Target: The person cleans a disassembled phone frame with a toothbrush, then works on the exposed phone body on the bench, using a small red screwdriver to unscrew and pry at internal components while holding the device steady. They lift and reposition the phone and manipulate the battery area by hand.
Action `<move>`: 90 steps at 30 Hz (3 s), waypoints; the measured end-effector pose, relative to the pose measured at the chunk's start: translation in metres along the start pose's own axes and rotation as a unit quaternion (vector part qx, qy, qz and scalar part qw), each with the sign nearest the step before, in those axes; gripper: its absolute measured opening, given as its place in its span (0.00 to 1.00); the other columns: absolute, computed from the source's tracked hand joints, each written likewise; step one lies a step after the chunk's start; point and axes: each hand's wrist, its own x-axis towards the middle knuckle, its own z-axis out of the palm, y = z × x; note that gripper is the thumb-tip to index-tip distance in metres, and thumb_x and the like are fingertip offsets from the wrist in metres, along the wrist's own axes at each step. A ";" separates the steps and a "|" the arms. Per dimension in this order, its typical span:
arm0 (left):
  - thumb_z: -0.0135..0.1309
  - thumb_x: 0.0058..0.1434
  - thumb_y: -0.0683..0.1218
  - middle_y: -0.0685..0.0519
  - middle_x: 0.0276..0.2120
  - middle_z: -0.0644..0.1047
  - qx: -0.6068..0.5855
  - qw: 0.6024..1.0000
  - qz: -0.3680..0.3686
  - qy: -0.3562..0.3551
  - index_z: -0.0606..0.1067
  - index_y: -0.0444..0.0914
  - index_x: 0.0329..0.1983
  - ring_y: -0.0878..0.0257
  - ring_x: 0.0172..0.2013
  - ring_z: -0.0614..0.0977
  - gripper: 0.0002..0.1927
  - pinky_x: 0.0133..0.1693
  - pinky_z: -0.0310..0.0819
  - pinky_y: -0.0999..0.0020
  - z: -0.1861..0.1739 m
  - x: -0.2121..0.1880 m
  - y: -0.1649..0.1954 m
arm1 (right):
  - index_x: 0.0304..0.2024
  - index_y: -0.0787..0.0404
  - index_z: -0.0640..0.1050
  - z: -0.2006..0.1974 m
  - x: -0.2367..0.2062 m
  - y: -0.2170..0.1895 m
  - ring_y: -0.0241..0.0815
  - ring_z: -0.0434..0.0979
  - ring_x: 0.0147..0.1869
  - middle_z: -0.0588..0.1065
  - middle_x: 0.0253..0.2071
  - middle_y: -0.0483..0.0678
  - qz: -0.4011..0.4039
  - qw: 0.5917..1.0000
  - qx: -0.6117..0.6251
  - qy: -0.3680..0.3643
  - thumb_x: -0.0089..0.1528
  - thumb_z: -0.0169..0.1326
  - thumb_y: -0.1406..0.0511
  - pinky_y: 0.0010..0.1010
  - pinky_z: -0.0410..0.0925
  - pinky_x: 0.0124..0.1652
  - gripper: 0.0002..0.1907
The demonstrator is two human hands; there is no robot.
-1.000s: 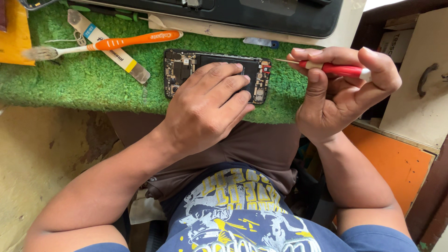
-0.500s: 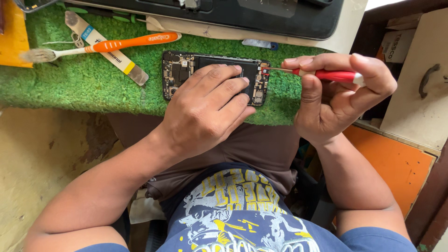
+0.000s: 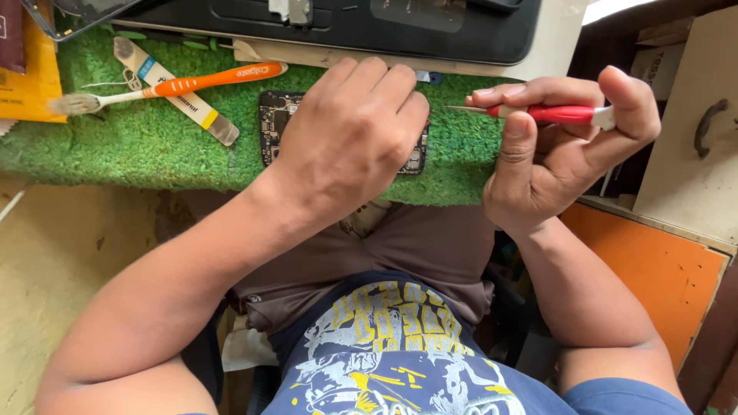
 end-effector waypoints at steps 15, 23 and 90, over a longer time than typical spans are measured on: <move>0.54 0.51 0.46 0.50 0.25 0.74 0.142 0.982 0.071 -0.099 0.75 0.40 0.22 0.58 0.30 0.78 0.06 0.34 0.70 0.65 -0.003 0.031 0.007 | 0.70 0.47 0.51 0.005 0.005 0.001 0.39 0.74 0.45 0.69 0.48 0.54 0.003 1.000 0.017 0.011 0.80 0.48 0.72 0.36 0.79 0.54 0.25; 0.54 0.54 0.46 0.50 0.26 0.73 0.146 0.983 0.076 -0.086 0.75 0.39 0.24 0.58 0.31 0.77 0.06 0.35 0.71 0.64 -0.001 0.028 0.007 | 0.69 0.49 0.52 0.009 0.008 -0.002 0.40 0.75 0.45 0.70 0.48 0.54 0.021 0.998 0.049 0.026 0.80 0.49 0.73 0.36 0.77 0.54 0.25; 0.55 0.52 0.44 0.49 0.28 0.73 0.156 0.978 0.060 -0.121 0.75 0.38 0.25 0.57 0.34 0.78 0.04 0.35 0.75 0.65 -0.001 0.022 0.012 | 0.67 0.50 0.53 0.012 0.013 0.000 0.40 0.76 0.43 0.71 0.47 0.55 0.005 0.996 0.079 0.036 0.77 0.51 0.75 0.33 0.79 0.50 0.26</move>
